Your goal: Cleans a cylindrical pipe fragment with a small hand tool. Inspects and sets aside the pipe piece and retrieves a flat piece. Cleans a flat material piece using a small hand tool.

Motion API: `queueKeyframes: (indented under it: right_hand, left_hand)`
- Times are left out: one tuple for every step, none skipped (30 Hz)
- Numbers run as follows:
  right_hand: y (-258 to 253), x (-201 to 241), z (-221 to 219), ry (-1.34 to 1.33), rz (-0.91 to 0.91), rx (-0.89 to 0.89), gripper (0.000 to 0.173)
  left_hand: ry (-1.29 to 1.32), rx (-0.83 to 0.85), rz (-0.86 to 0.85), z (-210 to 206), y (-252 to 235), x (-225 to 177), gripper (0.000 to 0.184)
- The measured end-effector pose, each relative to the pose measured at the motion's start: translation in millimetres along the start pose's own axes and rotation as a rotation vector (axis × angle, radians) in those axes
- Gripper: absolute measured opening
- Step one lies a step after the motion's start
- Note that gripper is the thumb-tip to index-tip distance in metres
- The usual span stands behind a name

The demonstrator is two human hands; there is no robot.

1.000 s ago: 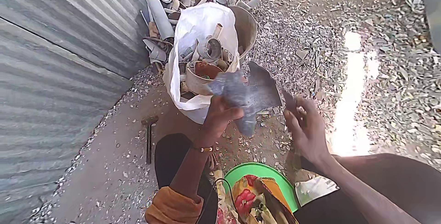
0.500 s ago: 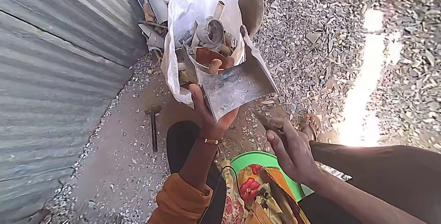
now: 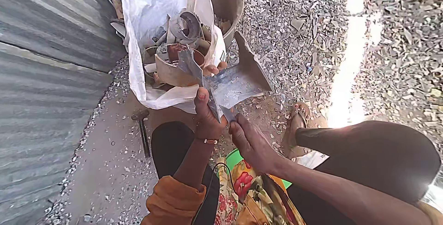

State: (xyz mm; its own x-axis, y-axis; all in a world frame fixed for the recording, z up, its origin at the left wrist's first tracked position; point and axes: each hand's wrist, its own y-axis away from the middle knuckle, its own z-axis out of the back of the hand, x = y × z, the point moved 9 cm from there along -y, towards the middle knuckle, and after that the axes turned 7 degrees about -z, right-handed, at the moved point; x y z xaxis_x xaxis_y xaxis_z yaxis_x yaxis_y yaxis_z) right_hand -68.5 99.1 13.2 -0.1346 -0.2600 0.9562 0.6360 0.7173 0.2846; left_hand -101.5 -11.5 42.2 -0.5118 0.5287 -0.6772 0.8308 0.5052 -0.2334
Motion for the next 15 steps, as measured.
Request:
queueKeyframes:
  right_hand:
    - [2,-1,-2,-0.065,-0.047,0.064,0.030]
    - [2,1,0,-0.105,-0.065,0.112,0.029]
    - [2,5,6,-0.101,-0.046,0.112,0.029]
    - [1,11,16,-0.048,-0.006,0.056,0.030]
    - [0,14,27,0.034,0.033,-0.047,0.030]
    - [-2,16,39,0.129,0.056,-0.168,0.029]
    - [-4,15,48,0.215,0.059,-0.275,0.026]
    - [-6,13,52,0.276,0.045,-0.344,0.024]
    - [-7,11,52,0.305,0.027,-0.374,0.024]
    - [-7,10,47,0.286,-0.019,-0.343,0.025]
    - [-7,8,39,0.236,-0.061,-0.293,0.028]
    - [-7,7,29,0.182,-0.082,-0.240,0.030]
    - [-7,6,20,0.119,-0.104,-0.176,0.030]
    - [-7,4,13,0.050,-0.138,-0.103,0.029]
    - [-6,3,8,-0.020,-0.173,-0.026,0.028]
  left_hand:
    - [-0.035,-0.035,0.014,3,0,2,0.053]
    - [-0.074,-0.051,0.008,4,-3,3,0.053]
    - [-0.097,-0.012,-0.015,2,-7,3,0.052]
    - [-0.085,0.052,-0.038,-1,-11,3,0.051]
    - [-0.039,0.065,-0.042,-3,-13,4,0.050]
    - [0.014,0.061,-0.026,-4,-14,6,0.050]
    - [0.059,0.057,-0.011,-6,-12,8,0.050]
    - [0.078,0.067,-0.002,-8,-10,9,0.051]
    - [0.076,0.079,-0.003,-10,-9,10,0.050]
    - [0.067,0.098,-0.012,-11,-8,11,0.049]
    - [0.047,0.097,-0.022,-11,-7,12,0.048]
    - [0.012,0.082,-0.040,-9,-6,12,0.048]
    - [-0.031,0.063,-0.058,-7,-5,10,0.047]
    - [-0.073,0.059,-0.073,-6,-5,6,0.048]
    - [-0.117,0.068,-0.082,-6,-4,4,0.050]
